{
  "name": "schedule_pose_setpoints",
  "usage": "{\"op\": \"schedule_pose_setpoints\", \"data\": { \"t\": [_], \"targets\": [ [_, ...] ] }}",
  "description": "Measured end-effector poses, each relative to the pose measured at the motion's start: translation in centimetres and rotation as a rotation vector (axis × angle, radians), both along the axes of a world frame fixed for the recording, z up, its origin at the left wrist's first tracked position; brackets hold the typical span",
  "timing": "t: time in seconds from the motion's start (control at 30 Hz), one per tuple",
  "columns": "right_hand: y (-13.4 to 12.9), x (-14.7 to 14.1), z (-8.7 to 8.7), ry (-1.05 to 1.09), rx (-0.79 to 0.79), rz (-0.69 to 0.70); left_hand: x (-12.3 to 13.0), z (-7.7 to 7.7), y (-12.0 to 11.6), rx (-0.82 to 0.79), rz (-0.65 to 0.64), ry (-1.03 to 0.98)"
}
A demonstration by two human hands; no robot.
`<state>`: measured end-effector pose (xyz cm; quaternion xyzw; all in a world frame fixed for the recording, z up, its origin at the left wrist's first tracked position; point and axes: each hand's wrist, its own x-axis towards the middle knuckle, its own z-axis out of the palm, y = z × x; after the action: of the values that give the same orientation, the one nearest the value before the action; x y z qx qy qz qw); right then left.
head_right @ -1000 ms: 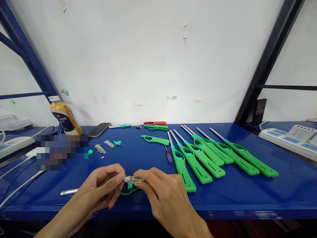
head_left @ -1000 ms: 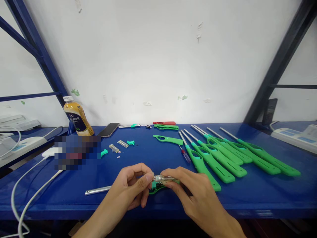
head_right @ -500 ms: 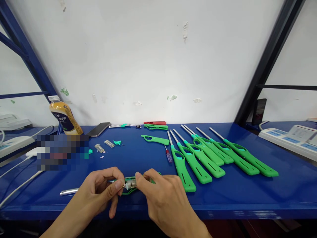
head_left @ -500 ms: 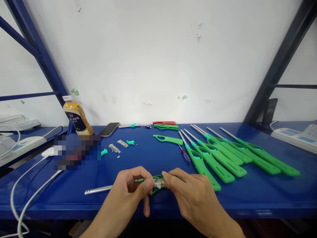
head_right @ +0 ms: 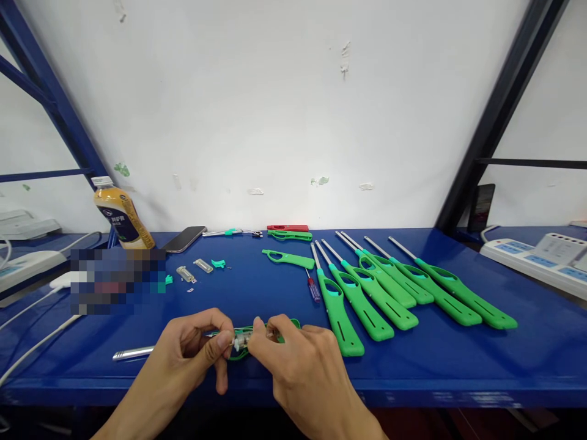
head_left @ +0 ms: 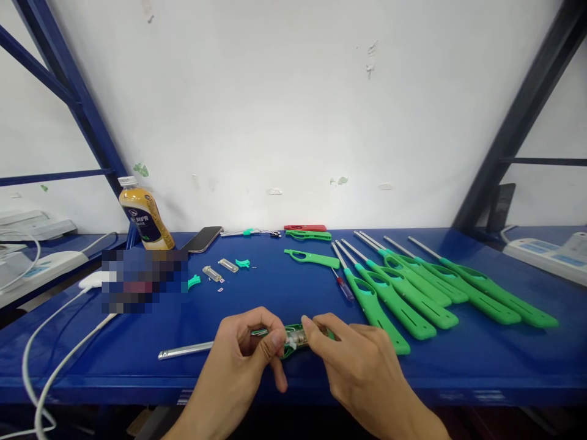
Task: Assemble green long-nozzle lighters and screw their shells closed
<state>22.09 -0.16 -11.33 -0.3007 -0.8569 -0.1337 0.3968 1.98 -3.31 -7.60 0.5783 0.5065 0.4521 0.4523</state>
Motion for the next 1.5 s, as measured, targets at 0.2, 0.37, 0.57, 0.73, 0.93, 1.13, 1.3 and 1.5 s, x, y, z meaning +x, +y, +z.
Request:
{"op": "schedule_pose_setpoints", "data": {
  "t": [0.2, 0.37, 0.57, 0.73, 0.93, 1.13, 1.3, 1.5],
  "targets": [
    [0.2, -0.2, -0.1, 0.006, 0.024, -0.04, 0.2, -0.4, 0.2, 0.005, 0.007, -0.028],
    [0.2, -0.5, 0.1, 0.012, 0.018, -0.051, 0.4, -0.6, 0.2, 0.03, 0.018, -0.014],
    [0.0, -0.9, 0.1, 0.038, 0.034, -0.076, 0.6, -1.5, 0.1, 0.085, 0.04, -0.054],
    [0.3, -0.7, -0.2, 0.122, 0.031, -0.066, 0.1, -0.2, -0.1, 0.113, 0.064, 0.055],
    [0.5, 0.2, 0.2, 0.439, -0.363, 0.004, -1.2, 0.3, 0.8, 0.424, 0.114, 0.326],
    [0.9, 0.5, 0.2, 0.47, -0.49, -0.019, -1.4, -2.2, 2.2, 0.663, -0.059, 0.664],
    [1.1, 0.4, -0.4, 0.38, -0.475, -0.041, -2.5, -2.1, 2.1, 0.543, -0.102, 0.789],
    [0.5, 0.3, 0.4, 0.347, -0.571, 0.014, -3.6, -1.7, 1.1, 0.427, -0.123, 0.858]
  ]
}}
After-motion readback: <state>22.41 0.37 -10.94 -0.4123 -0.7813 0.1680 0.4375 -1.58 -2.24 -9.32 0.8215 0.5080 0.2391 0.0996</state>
